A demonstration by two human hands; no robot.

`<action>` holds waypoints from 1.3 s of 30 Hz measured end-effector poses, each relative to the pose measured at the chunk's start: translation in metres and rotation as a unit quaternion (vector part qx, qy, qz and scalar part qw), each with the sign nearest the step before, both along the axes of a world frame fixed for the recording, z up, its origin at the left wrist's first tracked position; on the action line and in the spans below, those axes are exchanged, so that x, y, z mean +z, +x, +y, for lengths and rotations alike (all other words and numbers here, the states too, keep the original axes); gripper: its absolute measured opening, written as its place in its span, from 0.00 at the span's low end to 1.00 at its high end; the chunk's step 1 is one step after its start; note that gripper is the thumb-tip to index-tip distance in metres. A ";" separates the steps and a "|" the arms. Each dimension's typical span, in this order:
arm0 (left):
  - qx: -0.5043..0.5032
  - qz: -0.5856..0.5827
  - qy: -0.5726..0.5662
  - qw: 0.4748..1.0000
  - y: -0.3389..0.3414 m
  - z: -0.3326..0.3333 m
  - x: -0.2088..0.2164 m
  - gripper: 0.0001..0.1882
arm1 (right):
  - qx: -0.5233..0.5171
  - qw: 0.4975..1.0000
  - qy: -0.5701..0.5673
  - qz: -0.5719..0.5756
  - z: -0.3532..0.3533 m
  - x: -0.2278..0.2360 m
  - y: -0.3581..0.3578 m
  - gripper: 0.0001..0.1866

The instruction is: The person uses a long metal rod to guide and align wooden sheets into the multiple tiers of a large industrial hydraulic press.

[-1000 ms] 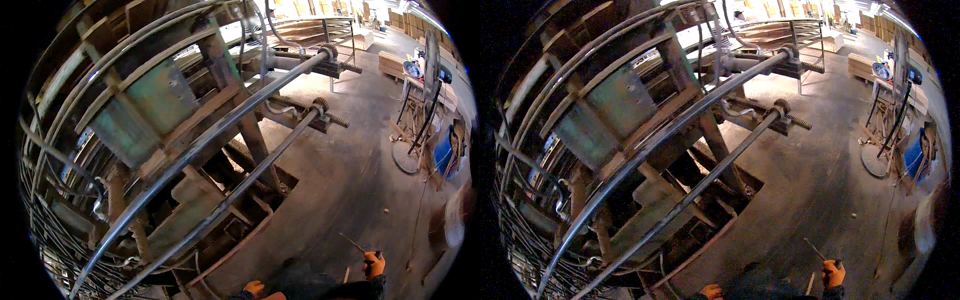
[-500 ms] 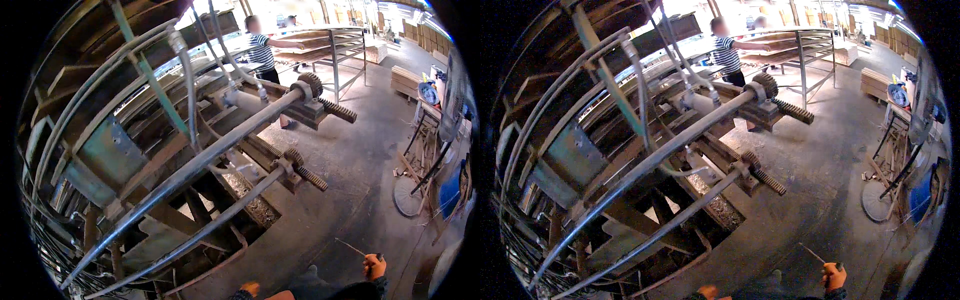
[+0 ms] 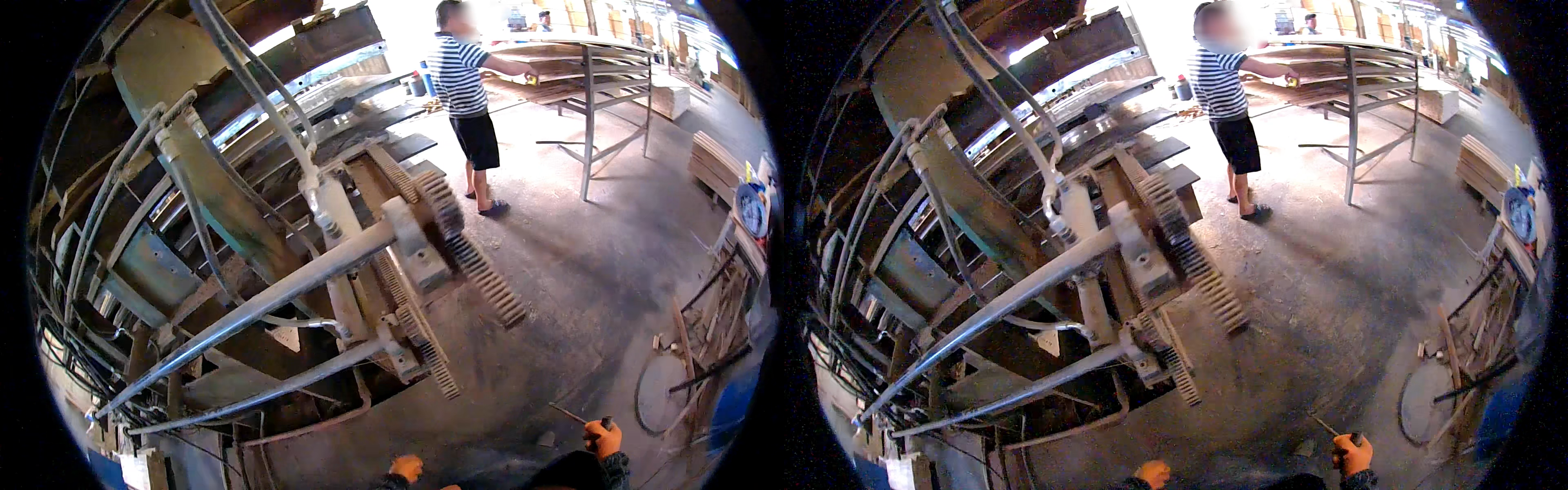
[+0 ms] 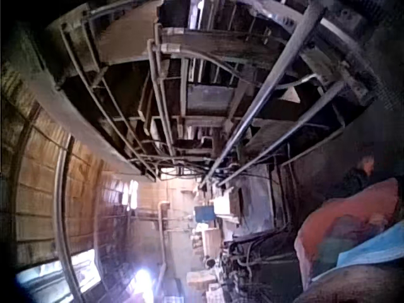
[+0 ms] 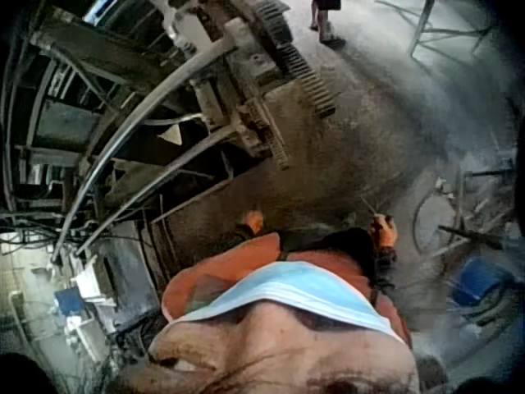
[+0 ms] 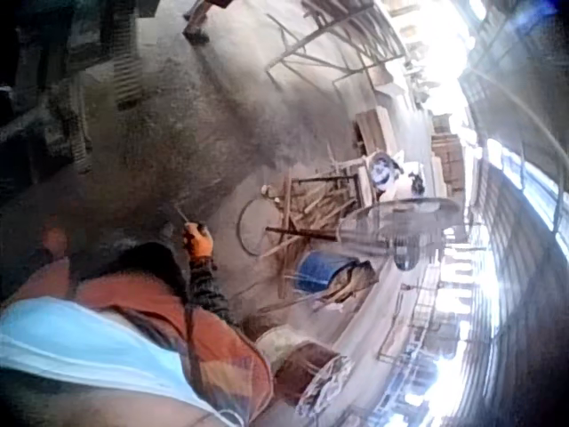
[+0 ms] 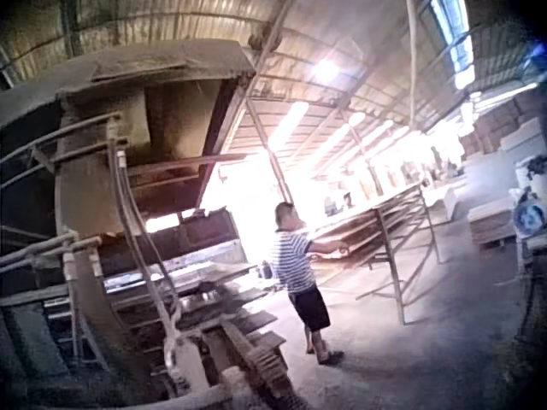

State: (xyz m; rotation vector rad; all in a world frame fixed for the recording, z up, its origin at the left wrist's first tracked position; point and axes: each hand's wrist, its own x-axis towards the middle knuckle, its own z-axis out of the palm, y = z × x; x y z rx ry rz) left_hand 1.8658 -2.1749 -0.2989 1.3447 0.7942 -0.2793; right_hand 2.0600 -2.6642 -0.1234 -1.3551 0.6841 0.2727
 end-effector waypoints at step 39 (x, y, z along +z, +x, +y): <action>-0.060 0.368 0.317 0.872 0.171 -0.419 0.043 0.21 | 0.573 0.815 -0.079 0.036 -0.056 -0.004 0.454 0.10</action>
